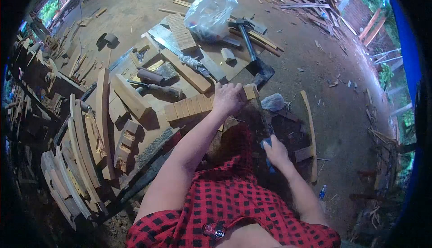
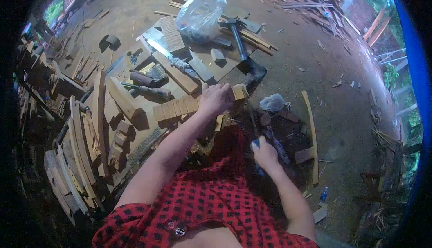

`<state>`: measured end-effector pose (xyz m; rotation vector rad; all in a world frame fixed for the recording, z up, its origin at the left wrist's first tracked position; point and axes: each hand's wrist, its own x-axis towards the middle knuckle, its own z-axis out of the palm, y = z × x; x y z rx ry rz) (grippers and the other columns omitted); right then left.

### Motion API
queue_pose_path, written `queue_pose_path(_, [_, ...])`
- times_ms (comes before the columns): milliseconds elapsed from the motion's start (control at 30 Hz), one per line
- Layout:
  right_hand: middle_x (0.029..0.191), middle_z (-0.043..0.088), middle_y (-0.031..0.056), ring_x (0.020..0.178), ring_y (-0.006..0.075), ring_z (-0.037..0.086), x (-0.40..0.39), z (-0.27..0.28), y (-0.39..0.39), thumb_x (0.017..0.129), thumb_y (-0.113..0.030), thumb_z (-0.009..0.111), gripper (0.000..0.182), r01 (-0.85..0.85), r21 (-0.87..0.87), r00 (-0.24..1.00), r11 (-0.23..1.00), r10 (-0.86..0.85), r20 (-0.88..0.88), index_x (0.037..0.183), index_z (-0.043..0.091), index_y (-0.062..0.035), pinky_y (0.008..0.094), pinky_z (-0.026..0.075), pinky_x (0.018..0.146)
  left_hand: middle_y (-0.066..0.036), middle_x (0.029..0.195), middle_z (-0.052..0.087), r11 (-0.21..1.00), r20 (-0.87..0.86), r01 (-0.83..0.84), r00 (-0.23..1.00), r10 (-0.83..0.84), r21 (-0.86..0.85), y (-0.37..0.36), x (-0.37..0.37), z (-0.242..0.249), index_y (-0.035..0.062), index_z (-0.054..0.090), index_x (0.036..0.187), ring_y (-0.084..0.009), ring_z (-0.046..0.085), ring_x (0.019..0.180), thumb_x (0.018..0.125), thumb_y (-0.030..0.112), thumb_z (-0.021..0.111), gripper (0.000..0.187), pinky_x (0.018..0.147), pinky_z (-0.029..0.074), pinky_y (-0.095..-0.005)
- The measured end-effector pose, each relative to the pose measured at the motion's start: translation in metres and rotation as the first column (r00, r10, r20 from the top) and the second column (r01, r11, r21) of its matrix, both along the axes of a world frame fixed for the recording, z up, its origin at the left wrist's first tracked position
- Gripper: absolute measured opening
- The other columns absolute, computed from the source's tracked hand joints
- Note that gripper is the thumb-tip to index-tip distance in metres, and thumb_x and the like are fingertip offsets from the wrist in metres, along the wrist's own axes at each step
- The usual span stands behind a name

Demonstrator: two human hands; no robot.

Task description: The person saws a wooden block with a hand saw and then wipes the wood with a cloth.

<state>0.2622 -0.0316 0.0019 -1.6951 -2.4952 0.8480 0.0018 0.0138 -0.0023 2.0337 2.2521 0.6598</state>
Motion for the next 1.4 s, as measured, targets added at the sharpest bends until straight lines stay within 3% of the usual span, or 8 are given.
queue_pose_path(100, [0.088,0.059,0.0302,0.085,0.0464,0.057,-0.011,0.005,0.012,0.087,-0.033,0.049,0.037,-0.004,-0.014,1.000,1.000,0.005,0.026,0.103,0.045,0.0007,0.0529,0.043,0.074,-0.009,0.084,0.060,1.000,0.012,0.009,1.000,-0.009,0.023,-0.003,0.003,0.002,0.0119,0.056,0.095,-0.0245,0.058,0.087,0.072,0.035,0.062,0.033,0.081,0.034,-0.0390])
queue_pose_path(167, [0.090,0.059,0.0294,0.088,0.0462,0.056,-0.032,-0.005,0.045,0.088,-0.033,0.049,0.037,-0.031,-0.007,0.999,1.000,0.030,-0.043,0.103,0.047,0.0005,0.0523,0.043,0.076,-0.008,0.089,0.060,0.992,-0.003,0.000,1.000,0.000,-0.128,0.002,0.002,0.001,0.0149,0.054,0.104,-0.0251,0.058,0.090,0.068,0.038,0.068,0.045,0.085,0.034,-0.0401])
queue_pose_path(333, [0.091,0.060,0.0287,0.090,0.0460,0.056,-0.077,-0.022,0.097,0.088,-0.036,0.048,0.037,-0.050,0.088,0.998,0.995,0.053,-0.032,0.102,0.049,-0.0015,0.0513,0.042,0.078,-0.008,0.088,0.060,0.996,-0.006,-0.022,1.000,0.022,-0.082,0.001,0.004,0.004,0.0135,0.054,0.101,-0.0254,0.059,0.088,0.070,0.040,0.065,0.042,0.084,0.034,-0.0400])
queue_pose_path(600, [0.089,0.059,0.0294,0.086,0.0457,0.057,0.005,-0.006,-0.001,0.087,-0.035,0.050,0.038,0.026,0.002,1.000,1.000,-0.026,0.004,0.104,0.045,-0.0014,0.0527,0.043,0.074,-0.008,0.087,0.060,0.993,-0.029,-0.002,1.000,-0.002,-0.122,0.002,0.000,-0.001,0.0139,0.054,0.106,-0.0250,0.058,0.089,0.070,0.040,0.065,0.046,0.084,0.034,-0.0395])
queue_pose_path(700, [0.095,0.059,0.0296,0.089,0.0446,0.057,-0.026,0.006,0.031,0.087,-0.035,0.049,0.039,0.018,-0.049,0.998,0.999,-0.016,0.055,0.105,0.046,-0.0007,0.0518,0.043,0.077,-0.009,0.086,0.060,0.999,-0.018,-0.010,1.000,0.009,-0.031,0.001,0.003,-0.002,0.0144,0.055,0.104,-0.0250,0.058,0.089,0.070,0.038,0.065,0.043,0.082,0.034,-0.0392])
queue_pose_path(867, [0.095,0.059,0.0295,0.090,0.0455,0.056,-0.078,-0.009,0.088,0.089,-0.034,0.047,0.037,-0.030,0.068,1.000,0.997,0.030,0.008,0.103,0.048,-0.0001,0.0518,0.042,0.079,-0.008,0.086,0.059,0.996,-0.033,-0.014,0.999,0.011,-0.094,0.001,0.002,0.001,0.0149,0.055,0.103,-0.0248,0.058,0.089,0.069,0.040,0.066,0.043,0.082,0.034,-0.0394])
queue_pose_path(1200, [0.087,0.060,0.0284,0.086,0.0463,0.056,-0.003,0.000,0.008,0.088,-0.031,0.049,0.033,0.016,-0.027,0.997,0.999,-0.014,0.069,0.101,0.045,-0.0015,0.0532,0.042,0.074,-0.008,0.084,0.059,0.998,-0.032,-0.001,1.000,-0.001,-0.069,0.000,0.003,0.000,0.0137,0.054,0.102,-0.0252,0.059,0.088,0.071,0.041,0.064,0.042,0.083,0.034,-0.0405])
queue_pose_path(1400, [0.092,0.060,0.0278,0.089,0.0452,0.056,-0.071,-0.016,0.086,0.087,-0.034,0.049,0.035,-0.065,0.145,0.998,0.987,0.066,0.000,0.102,0.048,-0.0014,0.0520,0.042,0.077,-0.009,0.086,0.061,0.995,-0.041,-0.013,0.999,0.009,-0.102,-0.001,0.002,0.004,0.0141,0.054,0.101,-0.0253,0.059,0.088,0.073,0.038,0.061,0.038,0.083,0.033,-0.0405])
